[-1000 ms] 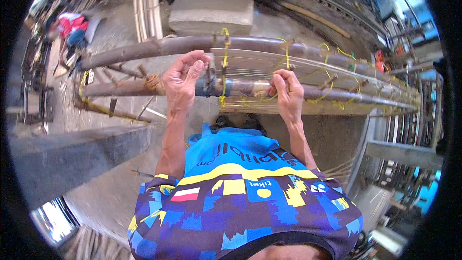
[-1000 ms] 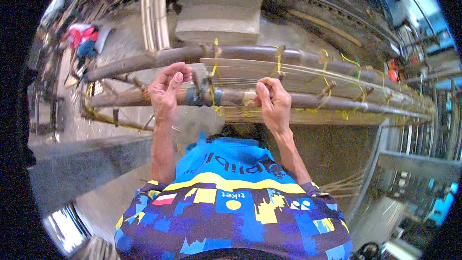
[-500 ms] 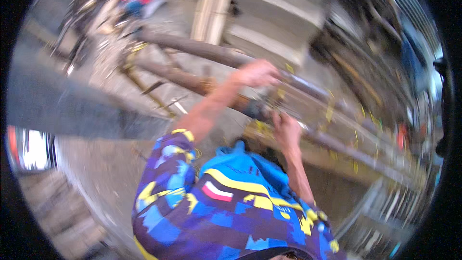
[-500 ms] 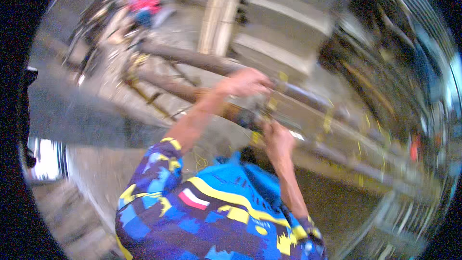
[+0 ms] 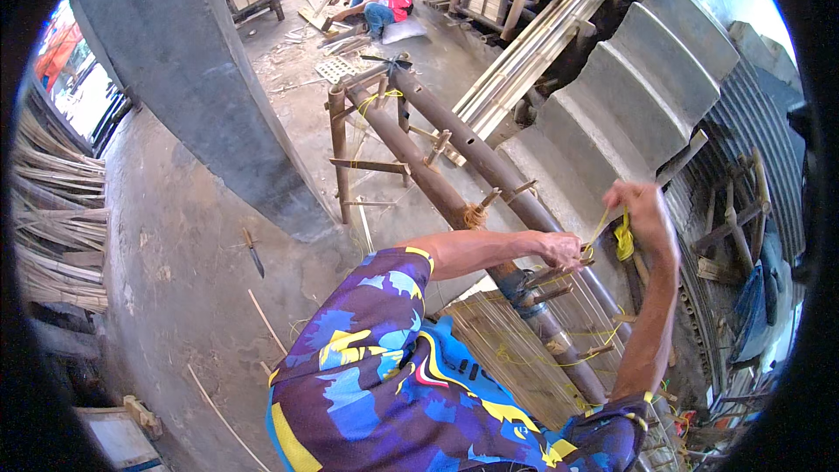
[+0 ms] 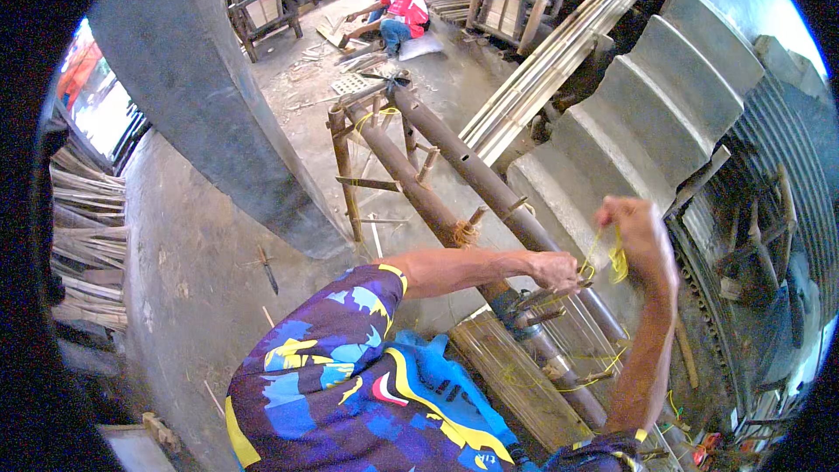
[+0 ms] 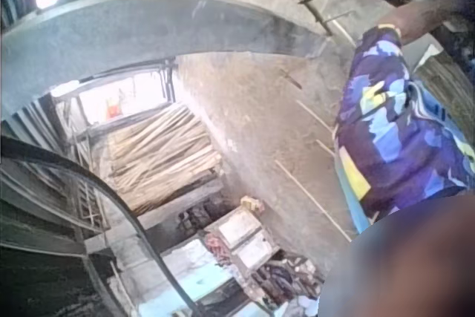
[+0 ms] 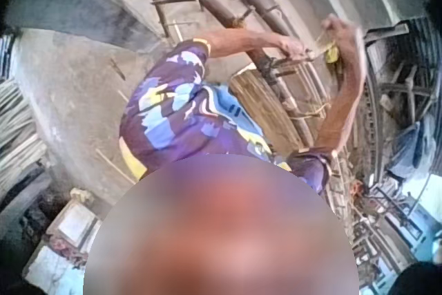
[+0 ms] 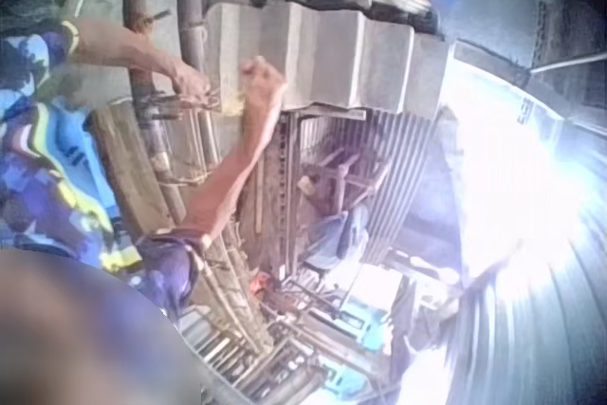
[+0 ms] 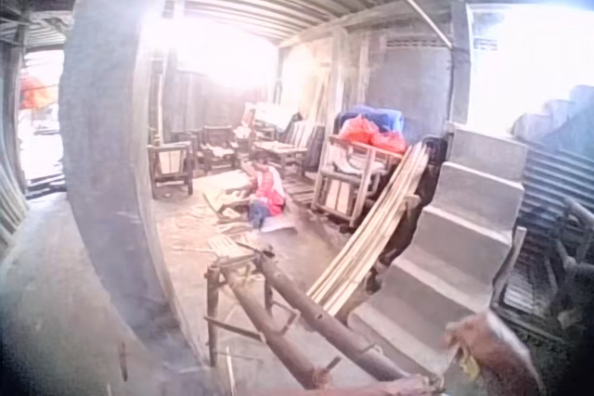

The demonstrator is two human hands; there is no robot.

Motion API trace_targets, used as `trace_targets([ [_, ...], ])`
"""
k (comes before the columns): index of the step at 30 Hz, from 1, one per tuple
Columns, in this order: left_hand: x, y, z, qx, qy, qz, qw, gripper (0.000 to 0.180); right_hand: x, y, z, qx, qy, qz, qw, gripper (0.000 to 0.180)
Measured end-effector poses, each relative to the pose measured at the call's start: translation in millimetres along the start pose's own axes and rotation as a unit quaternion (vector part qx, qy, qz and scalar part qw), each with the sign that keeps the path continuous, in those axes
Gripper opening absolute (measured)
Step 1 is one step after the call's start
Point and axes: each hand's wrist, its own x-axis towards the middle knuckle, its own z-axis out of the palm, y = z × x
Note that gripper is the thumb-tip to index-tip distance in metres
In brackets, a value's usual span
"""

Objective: The person repeatedly picks up thin bamboo strips and ties them to a horizontal metal frame using yellow string. The person loops the string around the frame and the strip, then pulls it tight to secure the strip in place.

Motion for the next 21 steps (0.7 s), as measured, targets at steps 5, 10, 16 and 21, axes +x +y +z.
trace_targets([
  [5,-1,1,5,-0.195,0.011,-0.192,0.962,0.038,28,32,-18,-0.354,0.217,0.123,0.901,0.031],
  [10,-13,-13,4,-0.316,0.091,-0.072,0.942,0.022,-2,119,64,-0.048,-0.077,0.192,0.977,0.026],
  [16,-26,-22,-14,-0.504,0.056,-0.203,0.838,0.026,-68,9,69,0.514,0.157,0.018,0.843,0.016],
  [21,-18,27,-82,-0.275,-0.05,-0.245,0.928,0.031,-114,-21,152,0.049,0.022,-0.014,0.998,0.007],
])
